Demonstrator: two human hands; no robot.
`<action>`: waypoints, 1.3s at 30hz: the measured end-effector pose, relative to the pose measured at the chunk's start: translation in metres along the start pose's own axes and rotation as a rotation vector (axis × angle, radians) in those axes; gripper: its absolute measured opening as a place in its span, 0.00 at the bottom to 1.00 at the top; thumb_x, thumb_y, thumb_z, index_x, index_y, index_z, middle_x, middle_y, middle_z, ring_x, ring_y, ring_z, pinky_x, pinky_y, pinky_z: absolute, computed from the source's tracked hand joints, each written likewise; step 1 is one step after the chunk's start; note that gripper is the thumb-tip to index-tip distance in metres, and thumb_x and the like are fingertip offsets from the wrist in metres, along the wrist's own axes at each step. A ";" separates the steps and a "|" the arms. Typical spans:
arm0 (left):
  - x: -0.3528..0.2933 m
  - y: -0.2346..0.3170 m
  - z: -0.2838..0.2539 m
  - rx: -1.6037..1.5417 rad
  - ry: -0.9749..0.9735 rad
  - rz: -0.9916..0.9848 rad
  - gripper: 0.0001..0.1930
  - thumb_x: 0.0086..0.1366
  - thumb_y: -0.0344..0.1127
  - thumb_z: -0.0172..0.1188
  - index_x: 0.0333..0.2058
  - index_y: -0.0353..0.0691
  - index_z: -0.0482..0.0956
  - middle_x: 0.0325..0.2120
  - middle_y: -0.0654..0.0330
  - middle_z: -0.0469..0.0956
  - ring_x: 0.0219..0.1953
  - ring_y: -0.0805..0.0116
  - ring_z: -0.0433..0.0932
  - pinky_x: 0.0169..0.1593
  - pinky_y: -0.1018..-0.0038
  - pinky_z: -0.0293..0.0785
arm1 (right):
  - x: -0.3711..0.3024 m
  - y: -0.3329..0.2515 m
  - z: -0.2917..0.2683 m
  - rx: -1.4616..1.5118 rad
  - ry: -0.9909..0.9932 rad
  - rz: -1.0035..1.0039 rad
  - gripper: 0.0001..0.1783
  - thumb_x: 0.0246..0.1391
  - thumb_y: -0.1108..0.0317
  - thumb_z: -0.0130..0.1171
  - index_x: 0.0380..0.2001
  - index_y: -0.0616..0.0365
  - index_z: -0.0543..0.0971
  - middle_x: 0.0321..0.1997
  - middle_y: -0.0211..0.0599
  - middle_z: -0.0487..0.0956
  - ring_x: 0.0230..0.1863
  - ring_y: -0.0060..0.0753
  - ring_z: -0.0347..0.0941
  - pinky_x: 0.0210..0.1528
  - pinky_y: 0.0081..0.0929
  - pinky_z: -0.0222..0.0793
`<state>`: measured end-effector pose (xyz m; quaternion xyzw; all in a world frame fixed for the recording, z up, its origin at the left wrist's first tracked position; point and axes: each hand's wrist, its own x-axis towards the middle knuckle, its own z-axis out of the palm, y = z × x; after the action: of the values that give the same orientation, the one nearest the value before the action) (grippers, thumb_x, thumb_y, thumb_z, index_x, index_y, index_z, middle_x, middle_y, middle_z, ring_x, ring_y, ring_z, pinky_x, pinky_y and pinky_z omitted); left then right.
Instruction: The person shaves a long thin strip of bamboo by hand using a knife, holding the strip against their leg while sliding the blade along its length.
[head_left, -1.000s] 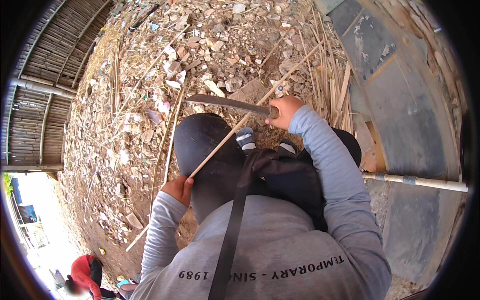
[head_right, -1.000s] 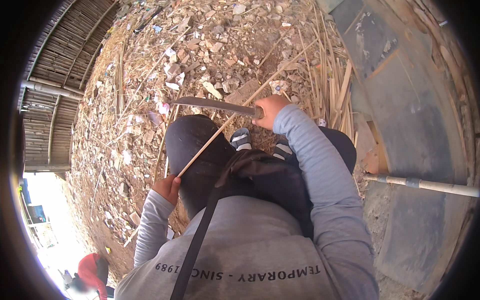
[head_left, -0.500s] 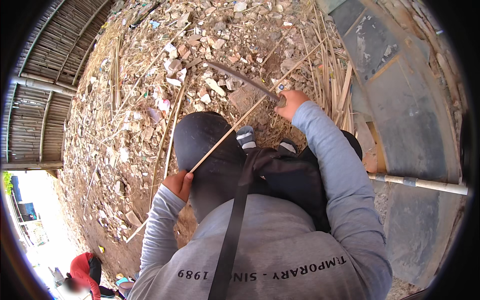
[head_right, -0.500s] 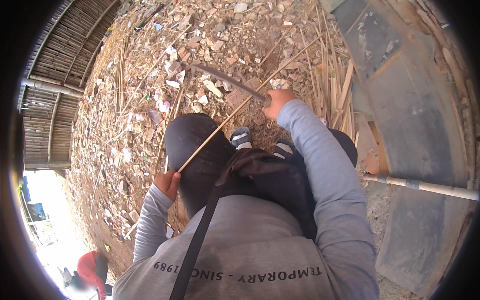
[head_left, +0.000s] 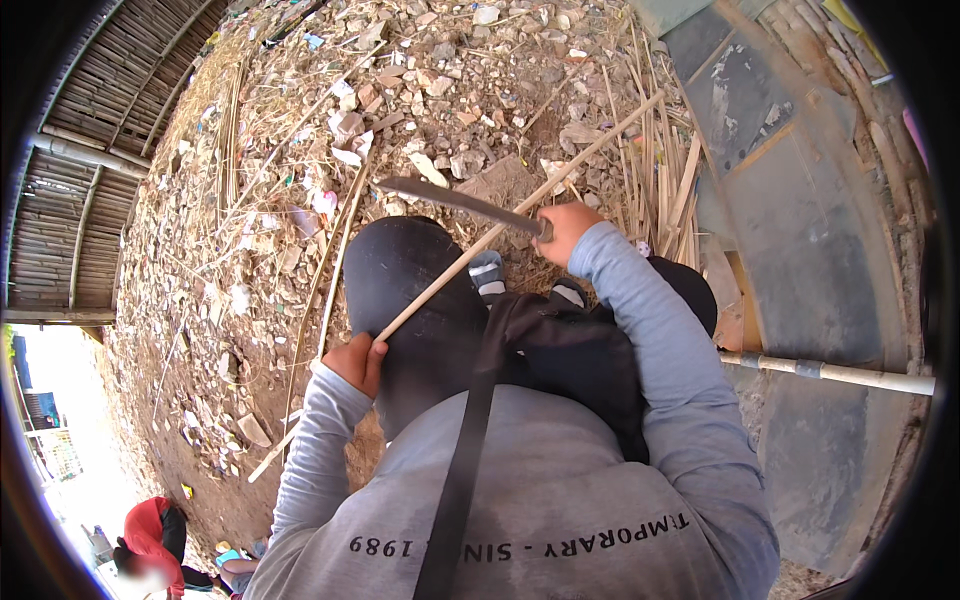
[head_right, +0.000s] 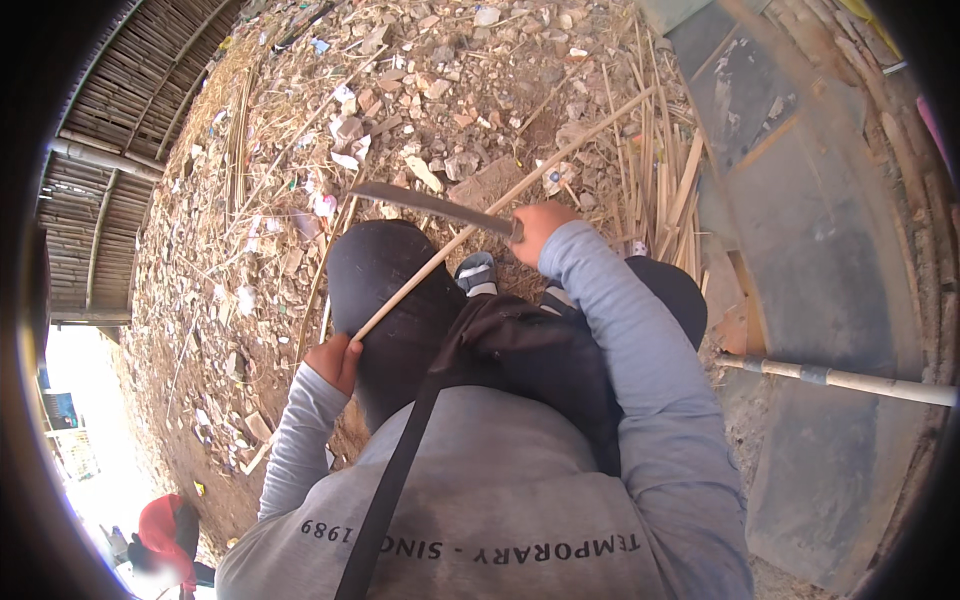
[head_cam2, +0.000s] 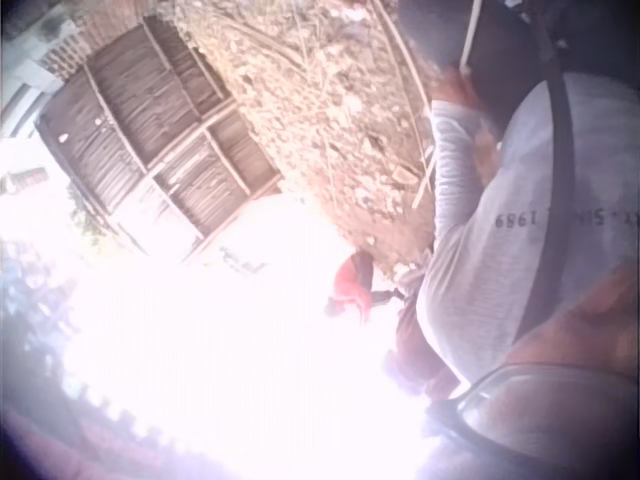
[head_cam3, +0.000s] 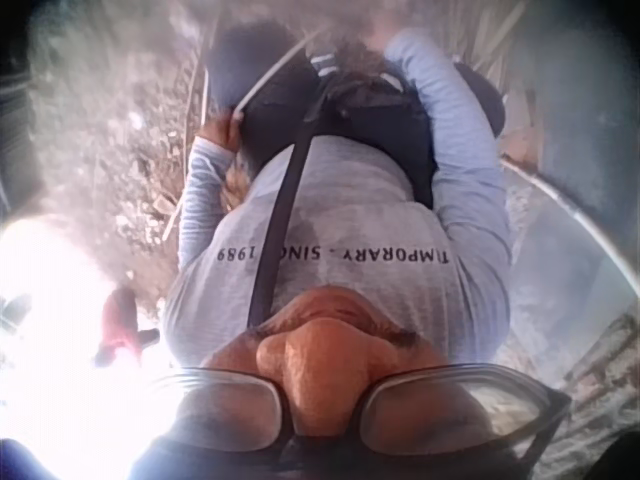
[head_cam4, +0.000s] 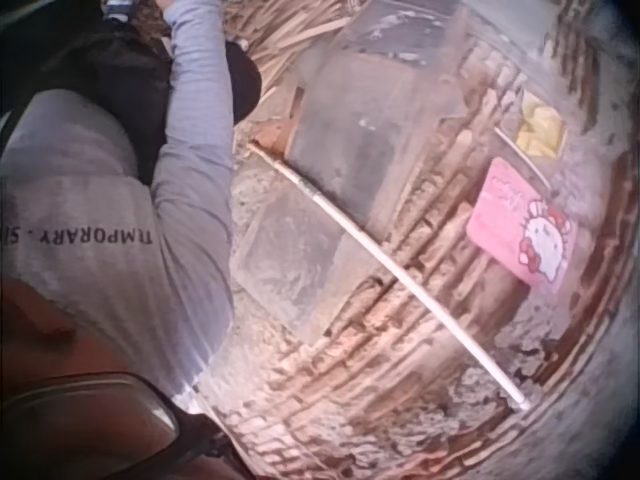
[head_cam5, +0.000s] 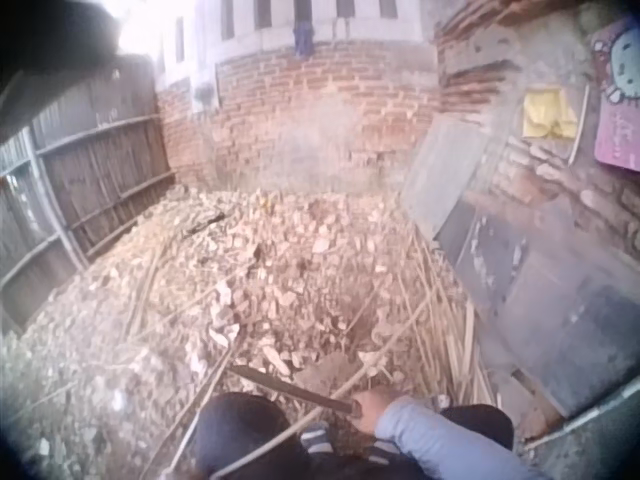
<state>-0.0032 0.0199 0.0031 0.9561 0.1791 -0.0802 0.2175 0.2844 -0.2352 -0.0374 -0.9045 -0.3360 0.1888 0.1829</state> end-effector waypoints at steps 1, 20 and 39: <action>0.002 0.000 0.000 -0.026 -0.009 0.022 0.19 0.68 0.46 0.46 0.27 0.36 0.68 0.18 0.42 0.73 0.24 0.38 0.73 0.28 0.52 0.67 | 0.001 0.006 0.004 0.004 -0.005 0.006 0.17 0.42 0.56 0.63 0.35 0.54 0.81 0.32 0.50 0.80 0.37 0.51 0.77 0.43 0.39 0.73; 0.005 -0.006 -0.007 -0.105 -0.065 0.071 0.19 0.69 0.45 0.45 0.26 0.34 0.68 0.16 0.43 0.70 0.24 0.39 0.73 0.27 0.56 0.66 | 0.003 -0.001 0.001 0.074 0.020 0.066 0.20 0.40 0.54 0.66 0.34 0.57 0.80 0.31 0.48 0.80 0.38 0.50 0.77 0.43 0.37 0.72; 0.009 0.000 -0.015 -0.126 -0.112 0.011 0.21 0.70 0.45 0.42 0.24 0.34 0.71 0.18 0.43 0.73 0.25 0.40 0.74 0.30 0.55 0.68 | 0.024 0.021 0.008 -0.002 -0.010 0.024 0.22 0.40 0.54 0.66 0.36 0.58 0.79 0.31 0.46 0.80 0.37 0.48 0.78 0.43 0.37 0.72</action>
<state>0.0067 0.0293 0.0147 0.9355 0.1661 -0.1209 0.2875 0.3089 -0.2325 -0.0591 -0.9077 -0.3261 0.1952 0.1779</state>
